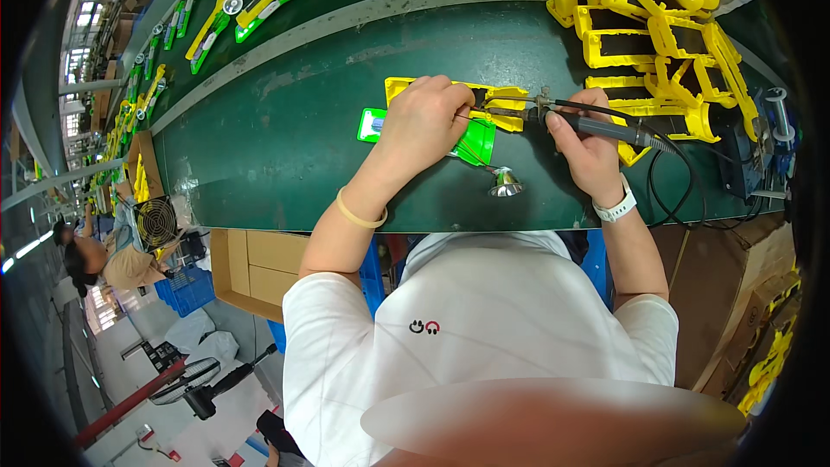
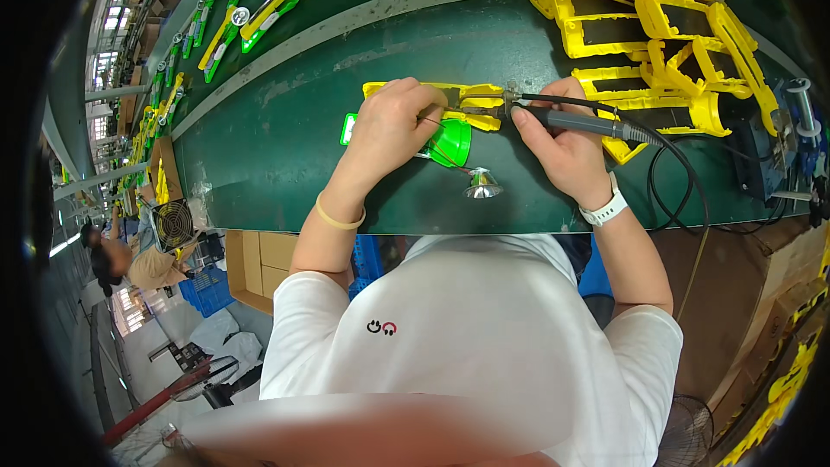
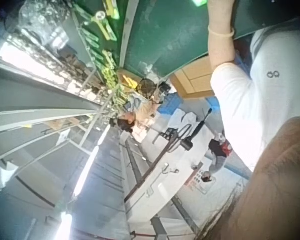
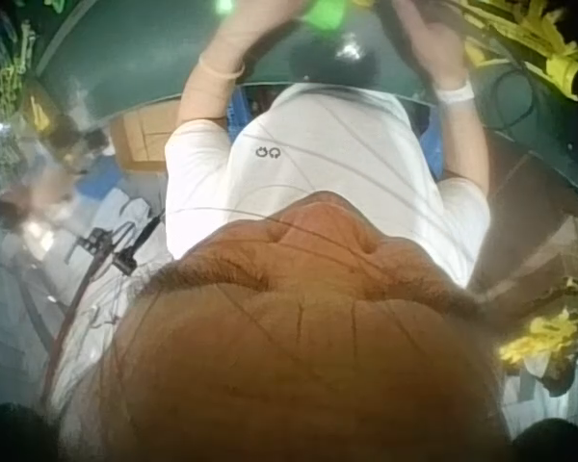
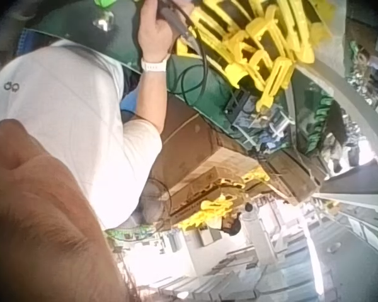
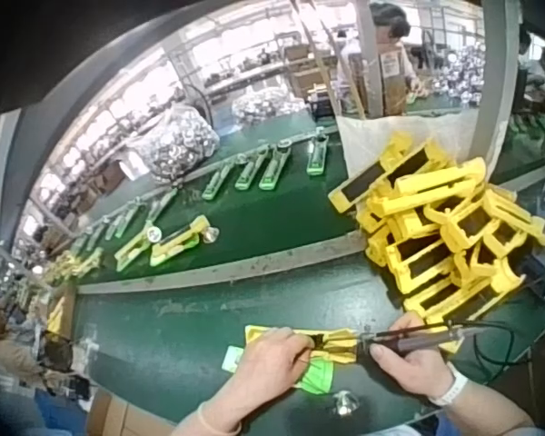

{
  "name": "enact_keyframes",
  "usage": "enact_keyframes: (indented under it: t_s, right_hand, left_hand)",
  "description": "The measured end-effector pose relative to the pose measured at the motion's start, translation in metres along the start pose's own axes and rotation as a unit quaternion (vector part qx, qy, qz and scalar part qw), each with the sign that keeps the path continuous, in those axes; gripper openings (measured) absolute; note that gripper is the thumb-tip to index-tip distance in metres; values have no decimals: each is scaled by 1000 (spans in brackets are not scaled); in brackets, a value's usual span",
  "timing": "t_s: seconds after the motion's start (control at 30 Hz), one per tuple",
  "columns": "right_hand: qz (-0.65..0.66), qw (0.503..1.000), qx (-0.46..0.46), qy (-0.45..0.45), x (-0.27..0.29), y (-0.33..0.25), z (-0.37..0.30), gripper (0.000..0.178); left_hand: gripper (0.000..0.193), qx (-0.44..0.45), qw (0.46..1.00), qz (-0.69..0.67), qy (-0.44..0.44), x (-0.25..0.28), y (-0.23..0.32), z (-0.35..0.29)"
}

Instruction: Soldering wires to electronic components for handheld lamps on a factory assembly line.

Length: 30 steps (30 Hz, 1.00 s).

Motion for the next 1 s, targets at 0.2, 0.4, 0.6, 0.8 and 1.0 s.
enact_keyframes:
  t_s: [0.2,0.4,0.6,0.8,1.0]
  right_hand:
    - [-14,1000,4,19,15,0,-7,22]
    - [119,992,33,31,13,-27,2,19]
    - [61,998,32,-3,-12,-22,19,22]
    - [133,989,64,33,-1,-28,15,24]
    - [139,990,22,16,-7,-14,18,24]
  left_hand:
    - [4,4,1000,1,5,2,-1,-1]
    - [5,-4,1000,2,3,0,0,-1]
    - [6,6,1000,-3,-6,0,-1,0]
    - [6,12,1000,0,-23,-3,0,0]
    - [16,-65,996,-26,53,23,20,-9]
Point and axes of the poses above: each hand's wrist, its own z-axis towards the middle knuckle, its own x-axis out of the back of the hand, y = z × x, the point moved 9 cm from there along z, towards the middle knuckle, and after that the axes turned 15 degrees about -z, right-handed, at the moved point
